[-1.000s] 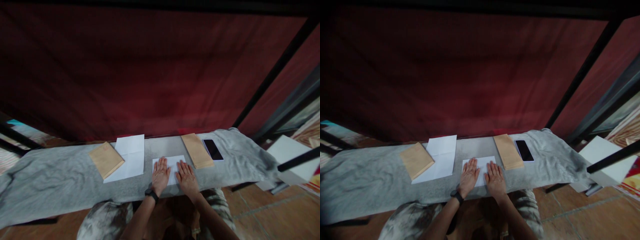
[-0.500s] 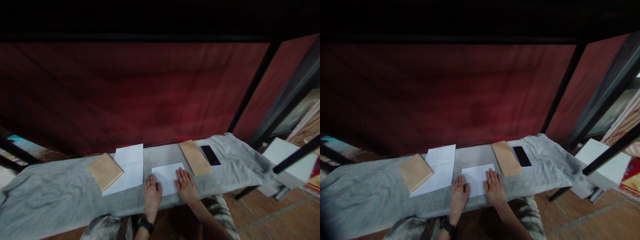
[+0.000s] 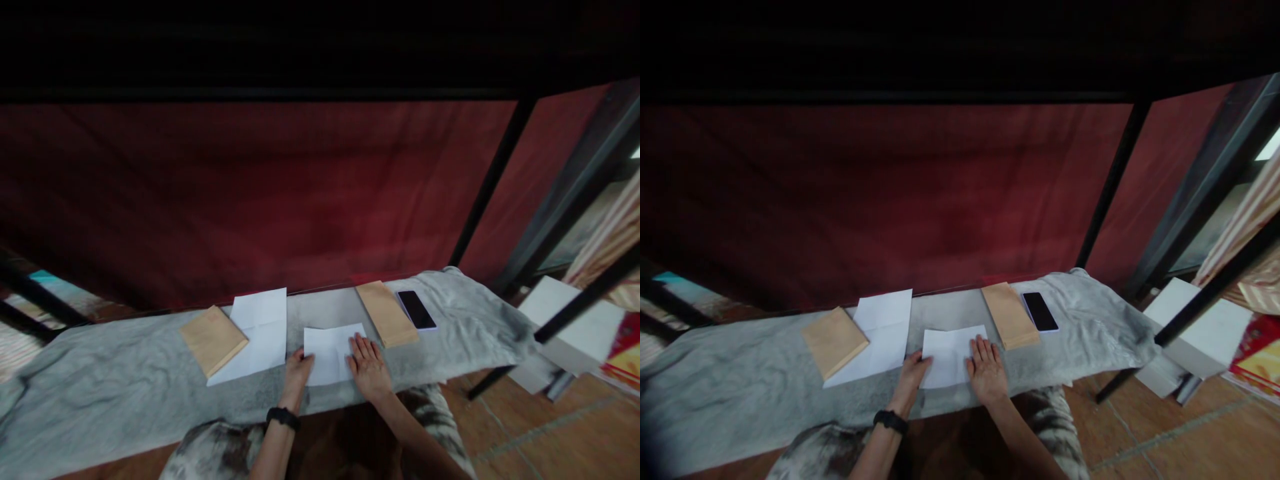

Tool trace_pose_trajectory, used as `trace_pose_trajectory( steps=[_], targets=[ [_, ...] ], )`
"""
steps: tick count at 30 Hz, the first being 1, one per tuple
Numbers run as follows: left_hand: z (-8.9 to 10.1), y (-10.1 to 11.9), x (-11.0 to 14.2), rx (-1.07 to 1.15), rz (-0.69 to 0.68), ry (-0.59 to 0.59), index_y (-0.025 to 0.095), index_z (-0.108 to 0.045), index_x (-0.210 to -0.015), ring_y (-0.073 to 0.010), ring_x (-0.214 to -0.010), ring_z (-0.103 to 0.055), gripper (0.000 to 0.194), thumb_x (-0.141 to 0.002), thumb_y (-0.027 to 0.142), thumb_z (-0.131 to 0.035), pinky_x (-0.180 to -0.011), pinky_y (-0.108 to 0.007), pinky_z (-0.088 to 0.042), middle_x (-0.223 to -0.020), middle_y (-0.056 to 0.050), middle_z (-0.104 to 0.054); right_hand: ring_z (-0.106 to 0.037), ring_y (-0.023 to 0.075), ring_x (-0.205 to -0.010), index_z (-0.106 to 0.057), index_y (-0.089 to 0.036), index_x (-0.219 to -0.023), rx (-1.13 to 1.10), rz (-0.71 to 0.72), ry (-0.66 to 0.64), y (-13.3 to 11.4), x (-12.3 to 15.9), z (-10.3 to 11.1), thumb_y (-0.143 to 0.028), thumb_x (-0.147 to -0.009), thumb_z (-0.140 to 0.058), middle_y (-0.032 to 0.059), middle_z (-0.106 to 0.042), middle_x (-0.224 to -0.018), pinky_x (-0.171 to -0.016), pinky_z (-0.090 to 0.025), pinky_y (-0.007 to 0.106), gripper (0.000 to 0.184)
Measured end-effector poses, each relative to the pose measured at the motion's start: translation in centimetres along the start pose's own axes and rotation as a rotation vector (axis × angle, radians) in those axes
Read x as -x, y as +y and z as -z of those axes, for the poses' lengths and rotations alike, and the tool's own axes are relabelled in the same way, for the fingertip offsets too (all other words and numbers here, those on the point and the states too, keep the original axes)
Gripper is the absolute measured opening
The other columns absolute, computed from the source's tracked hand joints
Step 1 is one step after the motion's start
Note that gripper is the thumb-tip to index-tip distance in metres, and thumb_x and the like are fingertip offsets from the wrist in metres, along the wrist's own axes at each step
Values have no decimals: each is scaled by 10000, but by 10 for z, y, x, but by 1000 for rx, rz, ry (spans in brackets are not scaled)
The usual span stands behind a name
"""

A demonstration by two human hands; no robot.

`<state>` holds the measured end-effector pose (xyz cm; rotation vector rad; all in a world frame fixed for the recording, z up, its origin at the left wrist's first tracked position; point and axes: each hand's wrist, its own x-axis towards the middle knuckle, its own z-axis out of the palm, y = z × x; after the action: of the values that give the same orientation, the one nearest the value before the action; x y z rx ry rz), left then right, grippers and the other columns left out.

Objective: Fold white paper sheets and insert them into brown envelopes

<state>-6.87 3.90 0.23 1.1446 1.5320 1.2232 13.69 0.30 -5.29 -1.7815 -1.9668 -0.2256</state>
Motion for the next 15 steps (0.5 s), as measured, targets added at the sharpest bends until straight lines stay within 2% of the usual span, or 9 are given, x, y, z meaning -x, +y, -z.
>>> trace_pose_trajectory(
  steps=[4,7,10,12,13,14,15],
  targets=[
    [6,16,16,67,37,-56,155,-665,-705,-199,-585,-632,326,-577,443,-752,-562,-304,-499,-622,-18,-664,-452,263,-1376,-474,-186,-1454,-112,8,-16,7,0,-3,-382,-997,-395,117,-469,-1502,-1139,-320,484,504],
    [11,27,22,102,29,-85,163,-669,-727,-183,-614,-627,348,-579,464,-761,-585,-285,-494,-657,-17,-677,-485,256,-1347,-448,-167,-1462,-345,-89,66,16,-4,-6,-374,-975,-401,140,-503,-1476,-1103,-390,464,531],
    [15,38,27,130,12,-128,172,-668,-768,-174,-650,-629,371,-606,494,-756,-633,-276,-497,-701,-17,-693,-566,257,-1255,-389,-159,-1487,-528,-201,123,25,-13,4,-419,-961,-378,165,-566,-1405,-979,-500,439,587],
    [18,46,30,159,-8,-192,174,-669,-826,-181,-695,-644,397,-646,520,-743,-674,-281,-505,-749,-27,-711,-636,264,-1128,-486,-215,-1419,-938,-341,110,30,-22,19,-490,-891,-513,127,-658,-1283,-909,-530,413,596],
    [20,50,31,172,-26,-229,175,-668,-852,-187,-720,-652,402,-671,529,-733,-695,-284,-506,-773,-32,-718,-661,271,-1057,-550,-213,-1353,-1133,-406,55,32,-26,28,-514,-830,-598,115,-695,-1205,-874,-539,404,606],
    [22,55,33,181,-51,-260,176,-667,-869,-192,-744,-656,398,-695,529,-722,-713,-288,-506,-793,-37,-722,-670,276,-1007,-607,-202,-1278,-1270,-443,-19,33,-30,38,-514,-782,-659,108,-717,-1141,-860,-538,405,588],
    [25,59,33,177,-85,-280,176,-667,-876,-197,-765,-659,380,-717,519,-713,-729,-291,-504,-809,-41,-725,-678,271,-948,-656,-190,-1189,-1298,-442,-45,34,-35,47,-522,-773,-663,100,-733,-1070,-835,-540,400,531]
  ],
)
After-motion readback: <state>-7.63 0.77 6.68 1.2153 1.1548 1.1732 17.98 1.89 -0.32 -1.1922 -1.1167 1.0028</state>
